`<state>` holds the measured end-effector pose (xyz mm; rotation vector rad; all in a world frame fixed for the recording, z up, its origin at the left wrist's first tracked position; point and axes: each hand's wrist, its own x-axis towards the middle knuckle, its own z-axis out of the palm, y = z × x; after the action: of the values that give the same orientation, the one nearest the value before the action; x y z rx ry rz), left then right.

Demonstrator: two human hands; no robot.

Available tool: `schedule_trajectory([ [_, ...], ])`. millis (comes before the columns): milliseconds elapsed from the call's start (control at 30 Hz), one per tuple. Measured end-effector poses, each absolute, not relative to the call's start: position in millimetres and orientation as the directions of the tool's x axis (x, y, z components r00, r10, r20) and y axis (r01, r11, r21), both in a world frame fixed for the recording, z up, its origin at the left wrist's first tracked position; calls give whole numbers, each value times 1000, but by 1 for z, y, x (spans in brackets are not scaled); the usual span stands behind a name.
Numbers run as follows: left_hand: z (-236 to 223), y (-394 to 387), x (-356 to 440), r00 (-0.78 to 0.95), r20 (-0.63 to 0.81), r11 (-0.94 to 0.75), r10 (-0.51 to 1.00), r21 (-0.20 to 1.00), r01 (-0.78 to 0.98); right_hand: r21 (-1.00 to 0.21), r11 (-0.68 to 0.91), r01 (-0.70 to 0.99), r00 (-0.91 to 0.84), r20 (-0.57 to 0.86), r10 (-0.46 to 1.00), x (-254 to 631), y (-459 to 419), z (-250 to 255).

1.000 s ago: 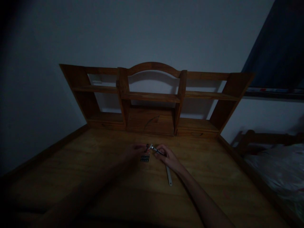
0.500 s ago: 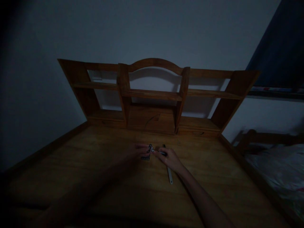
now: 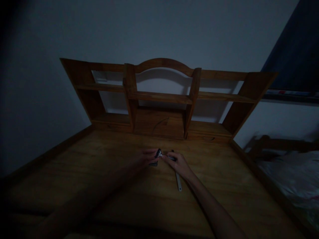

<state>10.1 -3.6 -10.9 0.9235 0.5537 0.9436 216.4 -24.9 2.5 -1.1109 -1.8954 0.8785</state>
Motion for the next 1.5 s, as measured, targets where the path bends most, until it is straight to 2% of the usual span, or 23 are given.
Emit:
schedule_trajectory([
  [200,-16,-3,12,509,-21,315,860,807,-500,-860,365,357,-318,256,913,214,-24,0],
  [500,-13,-5,14,493,-27,306,870,813,-496,-829,404,387,-292,305,906,213,-24,1],
  [700,-17,-3,15,481,-84,352,873,791,-500,-831,374,412,-282,274,919,213,-25,1],
  [933,-17,1,14,497,-62,332,866,814,-477,-854,357,378,-287,258,922,212,-27,3],
  [1200,-8,-5,15,453,-104,349,885,793,-500,-857,375,354,-274,289,917,210,-29,3],
  [1500,-8,-6,13,477,-137,393,868,778,-491,-860,382,337,-276,298,914,211,-29,5],
])
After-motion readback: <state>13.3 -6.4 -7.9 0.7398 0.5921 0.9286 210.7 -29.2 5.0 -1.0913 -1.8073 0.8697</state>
